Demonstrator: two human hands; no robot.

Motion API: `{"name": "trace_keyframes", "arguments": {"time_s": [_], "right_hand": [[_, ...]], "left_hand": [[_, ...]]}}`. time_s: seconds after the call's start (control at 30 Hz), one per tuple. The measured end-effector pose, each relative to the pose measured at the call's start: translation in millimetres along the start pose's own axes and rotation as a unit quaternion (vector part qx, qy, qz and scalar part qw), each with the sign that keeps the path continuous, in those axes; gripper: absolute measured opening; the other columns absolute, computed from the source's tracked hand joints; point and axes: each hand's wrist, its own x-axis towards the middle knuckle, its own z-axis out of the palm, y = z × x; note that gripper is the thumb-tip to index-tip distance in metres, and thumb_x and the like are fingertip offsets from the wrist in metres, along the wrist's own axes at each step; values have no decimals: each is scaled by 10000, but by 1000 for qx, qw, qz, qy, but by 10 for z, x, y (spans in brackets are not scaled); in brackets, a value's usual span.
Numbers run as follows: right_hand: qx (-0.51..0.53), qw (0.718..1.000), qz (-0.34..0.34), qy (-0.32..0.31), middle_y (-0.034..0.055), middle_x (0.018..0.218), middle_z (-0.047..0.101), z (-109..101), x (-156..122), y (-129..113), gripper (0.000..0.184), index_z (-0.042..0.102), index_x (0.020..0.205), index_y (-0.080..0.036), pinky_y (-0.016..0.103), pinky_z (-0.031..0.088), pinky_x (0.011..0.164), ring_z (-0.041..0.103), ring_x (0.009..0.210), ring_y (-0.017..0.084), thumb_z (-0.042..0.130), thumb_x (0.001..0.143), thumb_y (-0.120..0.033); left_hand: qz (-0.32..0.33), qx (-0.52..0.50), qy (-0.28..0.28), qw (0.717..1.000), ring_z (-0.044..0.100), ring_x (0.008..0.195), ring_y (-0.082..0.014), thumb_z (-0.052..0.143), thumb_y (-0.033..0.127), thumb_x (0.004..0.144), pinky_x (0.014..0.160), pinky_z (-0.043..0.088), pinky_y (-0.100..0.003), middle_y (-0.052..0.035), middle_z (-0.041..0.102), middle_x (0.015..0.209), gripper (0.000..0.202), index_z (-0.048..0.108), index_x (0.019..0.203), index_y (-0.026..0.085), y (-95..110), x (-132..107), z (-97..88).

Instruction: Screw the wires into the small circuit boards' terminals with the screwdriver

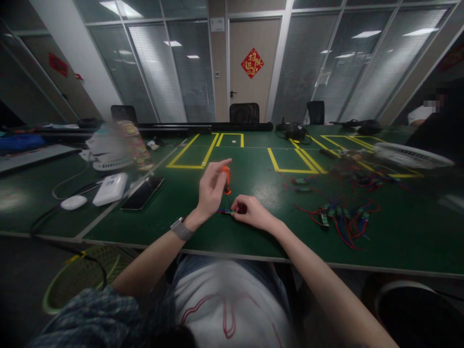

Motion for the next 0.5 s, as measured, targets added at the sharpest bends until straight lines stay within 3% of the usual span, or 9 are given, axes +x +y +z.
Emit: {"name": "trace_keyframes", "arguments": {"time_s": [0.2,0.37,0.5], "right_hand": [[-5,1000,1,-8,-7,691,563,-8,5,-16,41,622,788,-156,237,400,578,503,609,122,640,752,-151],[-7,1000,6,-8,2,711,572,-8,8,-18,40,628,791,-151,243,409,594,513,627,127,640,754,-160],[-12,1000,4,-10,1,710,569,-12,9,-23,34,631,792,-151,242,407,595,507,623,125,637,759,-157]], "left_hand": [[13,22,22,999,517,816,-127,609,258,918,727,468,-249,-18,524,901,201,660,1109,222,-3,-4,14],[-7,8,1,1000,555,907,-150,418,270,998,794,494,-286,-51,543,1008,301,624,1214,234,-4,-10,-15],[-6,8,10,1000,575,984,-163,405,243,1000,856,491,-307,-61,594,1065,306,612,1224,224,-10,-3,-17]]}}
